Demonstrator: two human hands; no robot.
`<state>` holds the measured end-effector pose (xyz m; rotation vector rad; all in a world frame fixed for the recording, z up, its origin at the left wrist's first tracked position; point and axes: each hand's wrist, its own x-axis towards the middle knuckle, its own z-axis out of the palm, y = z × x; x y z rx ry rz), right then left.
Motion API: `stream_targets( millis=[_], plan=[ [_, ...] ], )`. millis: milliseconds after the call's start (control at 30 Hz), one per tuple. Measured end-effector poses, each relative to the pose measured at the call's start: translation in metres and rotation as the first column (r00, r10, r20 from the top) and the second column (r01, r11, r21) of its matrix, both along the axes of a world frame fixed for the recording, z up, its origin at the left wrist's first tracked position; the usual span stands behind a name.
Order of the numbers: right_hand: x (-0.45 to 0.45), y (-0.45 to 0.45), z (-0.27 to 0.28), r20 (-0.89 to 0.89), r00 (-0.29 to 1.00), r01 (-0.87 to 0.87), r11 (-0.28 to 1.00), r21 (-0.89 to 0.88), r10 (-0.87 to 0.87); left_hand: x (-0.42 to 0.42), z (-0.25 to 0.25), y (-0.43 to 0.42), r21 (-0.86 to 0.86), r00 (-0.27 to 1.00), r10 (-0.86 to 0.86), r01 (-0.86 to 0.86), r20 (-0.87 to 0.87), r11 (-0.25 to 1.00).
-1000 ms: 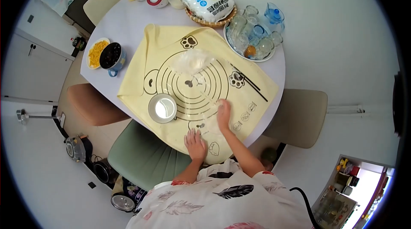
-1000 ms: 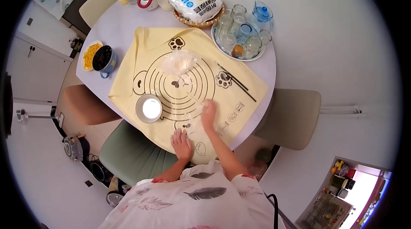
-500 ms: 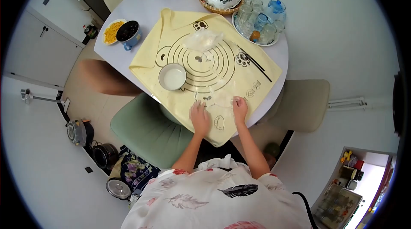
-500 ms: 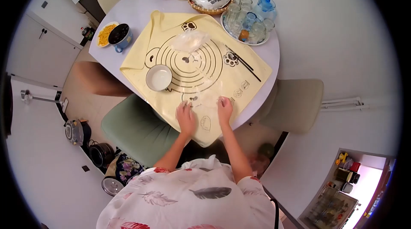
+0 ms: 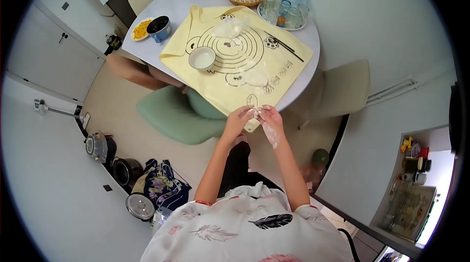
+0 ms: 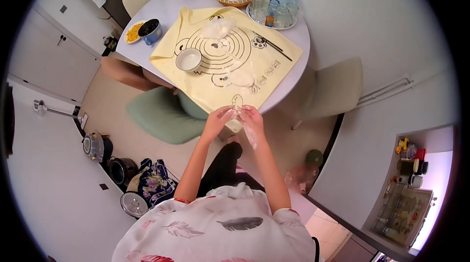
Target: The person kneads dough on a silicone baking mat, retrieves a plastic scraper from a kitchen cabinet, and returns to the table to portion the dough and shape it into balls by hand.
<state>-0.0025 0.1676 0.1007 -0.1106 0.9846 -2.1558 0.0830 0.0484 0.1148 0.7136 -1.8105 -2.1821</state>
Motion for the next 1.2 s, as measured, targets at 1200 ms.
stream_targets(
  millis=[1200],
  plan=[
    [0.170, -0.161, -0.003, -0.045, 0.808, 0.588, 0.809, -0.015, -0.588, 0.061, -0.020, -0.228, -0.273, 0.846, -0.531, 0.501, -0.043, 0.821]
  ],
)
